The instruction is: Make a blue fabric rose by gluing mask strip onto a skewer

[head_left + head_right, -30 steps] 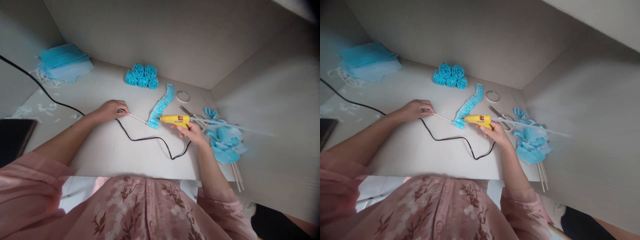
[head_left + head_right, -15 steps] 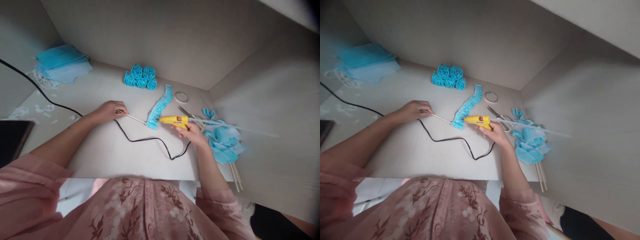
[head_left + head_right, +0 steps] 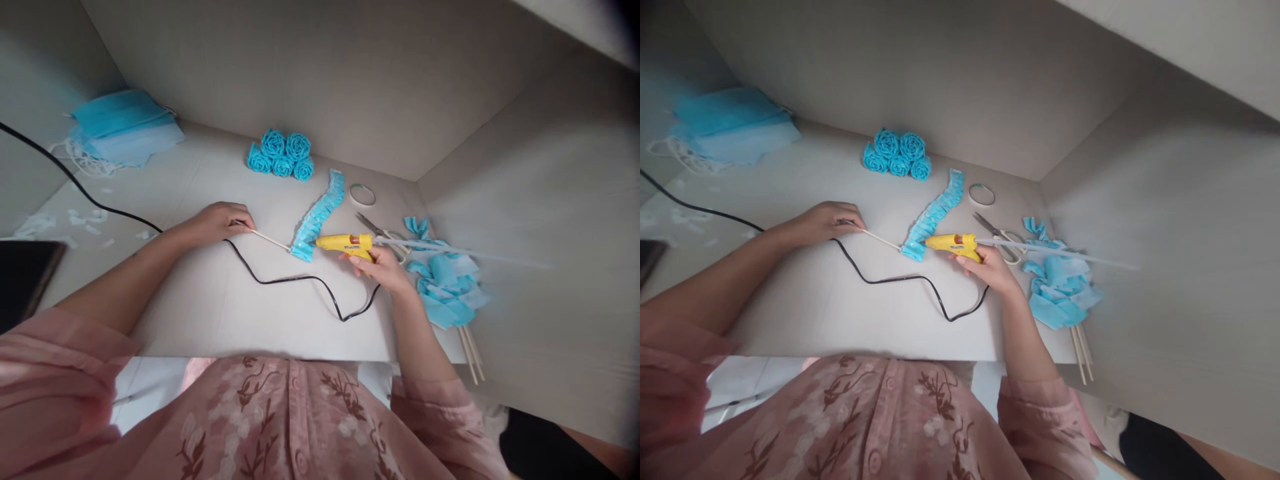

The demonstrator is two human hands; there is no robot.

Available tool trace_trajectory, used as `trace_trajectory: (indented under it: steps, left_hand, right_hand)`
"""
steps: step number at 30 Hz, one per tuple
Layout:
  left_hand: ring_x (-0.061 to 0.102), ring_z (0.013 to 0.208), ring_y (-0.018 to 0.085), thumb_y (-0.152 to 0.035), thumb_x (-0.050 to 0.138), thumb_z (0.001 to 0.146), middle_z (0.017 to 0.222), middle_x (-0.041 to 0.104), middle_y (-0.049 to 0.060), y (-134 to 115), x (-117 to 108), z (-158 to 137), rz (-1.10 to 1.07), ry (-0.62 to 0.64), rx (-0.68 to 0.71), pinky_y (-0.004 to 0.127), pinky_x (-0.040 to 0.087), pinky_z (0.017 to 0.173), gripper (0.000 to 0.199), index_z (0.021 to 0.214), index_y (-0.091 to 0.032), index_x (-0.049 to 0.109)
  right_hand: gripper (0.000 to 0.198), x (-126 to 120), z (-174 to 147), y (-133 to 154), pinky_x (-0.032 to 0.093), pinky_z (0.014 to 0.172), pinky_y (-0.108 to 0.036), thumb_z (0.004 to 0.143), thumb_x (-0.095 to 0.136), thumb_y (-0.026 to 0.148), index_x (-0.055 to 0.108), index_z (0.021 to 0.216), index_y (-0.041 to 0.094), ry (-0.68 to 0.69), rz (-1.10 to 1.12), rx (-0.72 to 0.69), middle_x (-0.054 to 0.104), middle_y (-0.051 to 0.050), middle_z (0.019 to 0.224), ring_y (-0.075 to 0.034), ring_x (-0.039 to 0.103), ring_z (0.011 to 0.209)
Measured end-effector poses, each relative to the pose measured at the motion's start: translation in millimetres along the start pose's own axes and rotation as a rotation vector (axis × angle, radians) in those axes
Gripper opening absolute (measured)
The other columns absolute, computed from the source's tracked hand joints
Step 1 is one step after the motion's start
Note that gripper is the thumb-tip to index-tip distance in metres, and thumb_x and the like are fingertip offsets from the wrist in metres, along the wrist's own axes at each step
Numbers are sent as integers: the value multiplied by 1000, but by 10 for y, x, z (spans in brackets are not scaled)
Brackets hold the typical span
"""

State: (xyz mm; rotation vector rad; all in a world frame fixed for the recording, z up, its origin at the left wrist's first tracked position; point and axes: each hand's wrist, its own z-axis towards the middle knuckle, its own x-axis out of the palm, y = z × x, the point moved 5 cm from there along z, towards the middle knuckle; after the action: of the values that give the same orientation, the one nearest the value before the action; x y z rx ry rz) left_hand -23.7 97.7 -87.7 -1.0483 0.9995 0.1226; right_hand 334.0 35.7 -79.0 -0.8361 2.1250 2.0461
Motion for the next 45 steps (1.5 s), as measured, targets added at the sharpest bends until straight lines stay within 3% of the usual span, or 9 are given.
trace_trajectory:
  steps: [9,16,24,30,45]
  left_hand:
    - [64,82,15,-45,55,93,89,71,3,53,14,6,5,-5,14,24,44,75,32,86,-19,73]
    - [64,80,15,-47,57,91,88,70,3,48,7,1,10,-24,-12,24,44,72,33,84,-19,74]
    - [64,79,16,-50,57,91,88,71,4,41,2,-1,6,-24,-17,25,43,71,35,85,-20,74]
    - [64,79,15,-48,58,92,88,71,4,40,3,-2,7,-17,-9,25,43,70,33,87,-20,75]
    - [63,79,15,-50,58,91,87,71,4,48,7,-2,-4,-33,-2,25,43,70,36,86,-20,75]
  right_hand:
    - [50,129,37,11,49,57,-29,77,75,59,75,100,15,90,4,24,78,-11,101,-14,58,60]
    - [51,11,5,41,43,54,-28,83,69,60,76,99,12,40,-50,6,75,-9,87,-12,52,55]
    - [53,108,41,-68,39,52,-27,83,68,65,77,99,16,28,-55,1,71,-6,79,-13,50,56]
    - [56,72,47,-46,31,48,-25,80,67,68,77,92,14,-49,-96,18,54,1,57,-11,42,51]
    - [49,71,47,-39,30,49,-26,81,67,64,74,86,16,-85,-112,15,46,4,53,-11,40,50]
